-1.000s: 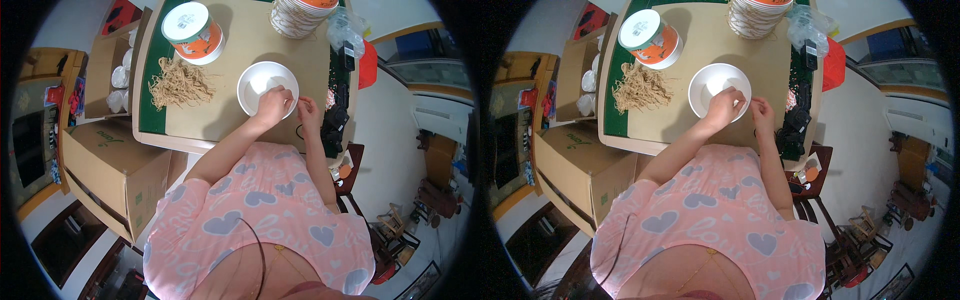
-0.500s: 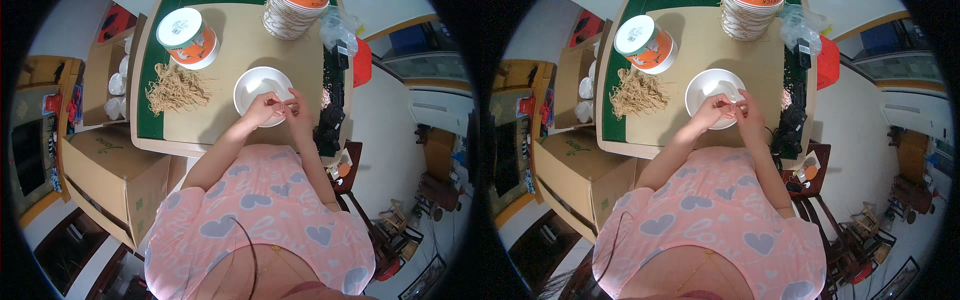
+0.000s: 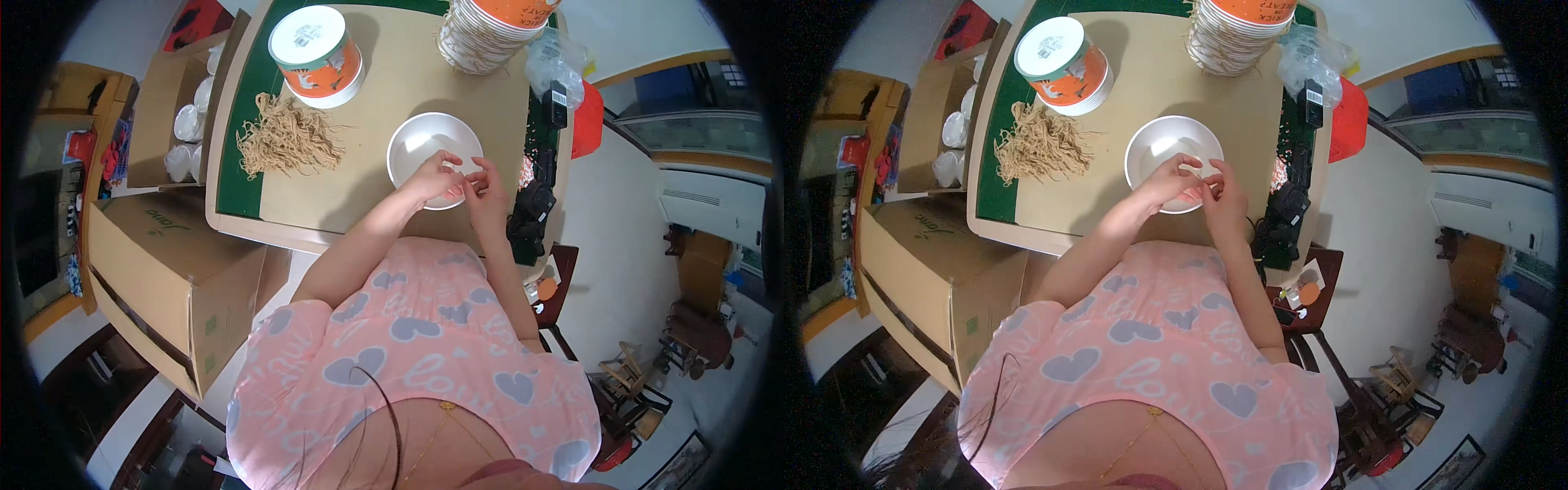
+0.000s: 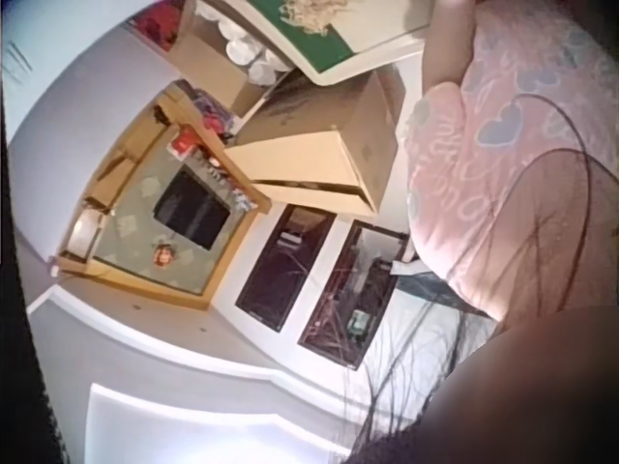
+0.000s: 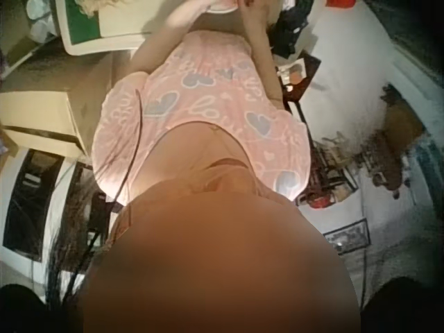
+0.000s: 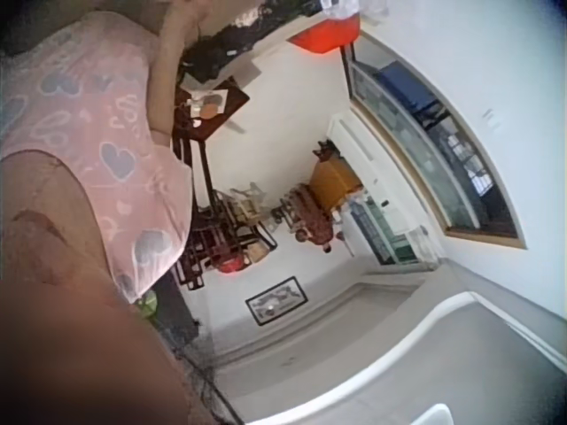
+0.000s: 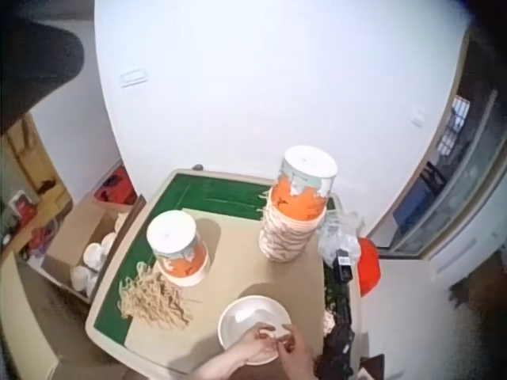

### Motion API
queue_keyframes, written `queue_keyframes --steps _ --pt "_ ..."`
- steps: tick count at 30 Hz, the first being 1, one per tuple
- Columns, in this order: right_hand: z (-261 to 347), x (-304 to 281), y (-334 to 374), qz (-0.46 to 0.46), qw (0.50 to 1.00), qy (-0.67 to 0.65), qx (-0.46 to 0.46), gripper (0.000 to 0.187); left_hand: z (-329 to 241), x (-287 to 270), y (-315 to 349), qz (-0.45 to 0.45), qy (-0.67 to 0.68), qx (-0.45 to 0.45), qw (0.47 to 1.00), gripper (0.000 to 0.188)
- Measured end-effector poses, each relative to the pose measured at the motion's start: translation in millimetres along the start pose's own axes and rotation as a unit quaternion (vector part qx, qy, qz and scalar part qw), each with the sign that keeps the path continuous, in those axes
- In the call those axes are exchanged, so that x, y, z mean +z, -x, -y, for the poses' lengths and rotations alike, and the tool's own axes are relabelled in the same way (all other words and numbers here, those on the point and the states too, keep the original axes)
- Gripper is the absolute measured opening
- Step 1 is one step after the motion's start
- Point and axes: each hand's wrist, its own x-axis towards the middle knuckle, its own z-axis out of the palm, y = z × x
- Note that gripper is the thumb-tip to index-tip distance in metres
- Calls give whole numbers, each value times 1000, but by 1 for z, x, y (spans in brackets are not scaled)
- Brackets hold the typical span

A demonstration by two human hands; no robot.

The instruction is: Placing decorative filler material into containers as part of a packaging process.

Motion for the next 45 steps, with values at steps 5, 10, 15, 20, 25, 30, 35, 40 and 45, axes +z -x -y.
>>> queue_keyframes --steps 5,10,15,20,25,30,35,40,45 --pt "-8 -1 0 7 999 21 -28 39 3 2 -1 -25 -114 62 991 45" --pt "-6 -2 -1 -4 999 32 -24 35 -2 3 2 -98 -315 125 936 44" --pt "-19 -1 -2 1 998 -62 6 25 16 0 -16 -35 56 44 997 35" --pt "-14 -7 -4 36 992 -107 57 13 9 0 -16 -8 121 -54 991 27" --pt "-13 -15 -7 17 980 -174 91 8 8 1 -21 -4 -8 -68 998 20" --pt "-14 -22 -10 19 993 -104 60 7 8 -1 -24 14 -88 -70 994 26" --pt "-18 -20 -12 14 988 -143 52 6 -2 0 -20 51 -76 -94 991 28" --pt "-12 -27 -10 12 1000 -10 -18 4 -8 2 -17 71 -66 -108 989 25" --pt "-18 -29 -3 23 999 -27 -21 4 6 -1 -31 81 -26 -143 986 14"
